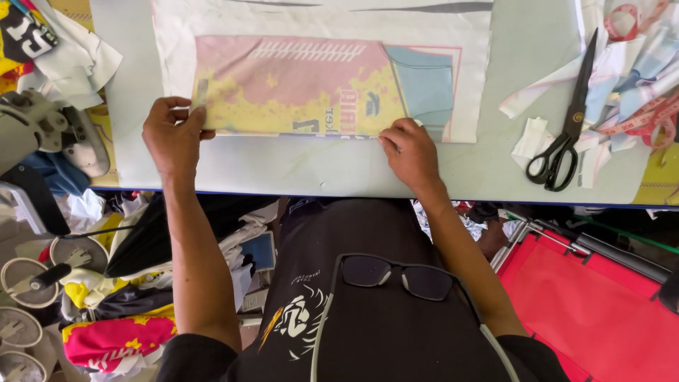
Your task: The person unfolds a piece of patterned fabric on a table and uses scissors to trim the edges. They then use a measuring tape and a pen to mark measurements on the fabric. Finally, the person uses a handheld electric rotary cutter to cut the fabric along the marked lines.
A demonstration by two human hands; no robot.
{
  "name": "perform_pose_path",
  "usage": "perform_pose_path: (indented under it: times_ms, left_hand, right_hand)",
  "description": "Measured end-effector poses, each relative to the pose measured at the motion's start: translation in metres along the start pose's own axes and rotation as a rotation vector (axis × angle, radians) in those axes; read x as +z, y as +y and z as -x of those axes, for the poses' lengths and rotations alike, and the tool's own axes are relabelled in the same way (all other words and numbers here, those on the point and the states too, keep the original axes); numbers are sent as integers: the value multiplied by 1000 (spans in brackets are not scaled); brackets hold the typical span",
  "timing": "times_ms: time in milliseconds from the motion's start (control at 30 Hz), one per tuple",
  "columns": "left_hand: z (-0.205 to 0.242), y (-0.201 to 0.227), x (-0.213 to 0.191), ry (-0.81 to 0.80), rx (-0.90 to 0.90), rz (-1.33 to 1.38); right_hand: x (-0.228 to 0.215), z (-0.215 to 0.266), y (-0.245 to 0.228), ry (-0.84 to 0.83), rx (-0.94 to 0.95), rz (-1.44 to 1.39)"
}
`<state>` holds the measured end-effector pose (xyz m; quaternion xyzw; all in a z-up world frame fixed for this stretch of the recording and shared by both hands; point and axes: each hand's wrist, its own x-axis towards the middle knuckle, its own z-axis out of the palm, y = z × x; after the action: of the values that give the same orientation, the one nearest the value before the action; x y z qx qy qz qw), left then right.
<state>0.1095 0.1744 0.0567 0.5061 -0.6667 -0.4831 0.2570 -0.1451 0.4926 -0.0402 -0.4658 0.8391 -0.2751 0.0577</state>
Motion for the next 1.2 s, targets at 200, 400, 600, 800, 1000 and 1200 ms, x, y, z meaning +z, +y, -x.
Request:
perform_pose_path:
  times_ms: [200,400,600,800,1000,1200]
  left_hand:
    - [-13,-67,-2,3,58,-333]
    - [-16,-82,2,54,97,-379]
    - [-14,-75,0,37,88,-387]
    - [-8,-57,-3,18,87,-436]
    - [-3,-60,-6,13,76,-495]
    - [-2,-70,-5,40,66,-528]
  right_hand:
    - [-11,-9,28,114,53,-64]
    - [-21,-15,98,439,296,16]
    - [-18,-19,88,356,375,35]
    - [-38,-26,68,266,529,-58]
    - [-49,-29,77,218,678,-150]
    - [-51,-29,79,199,689,-161]
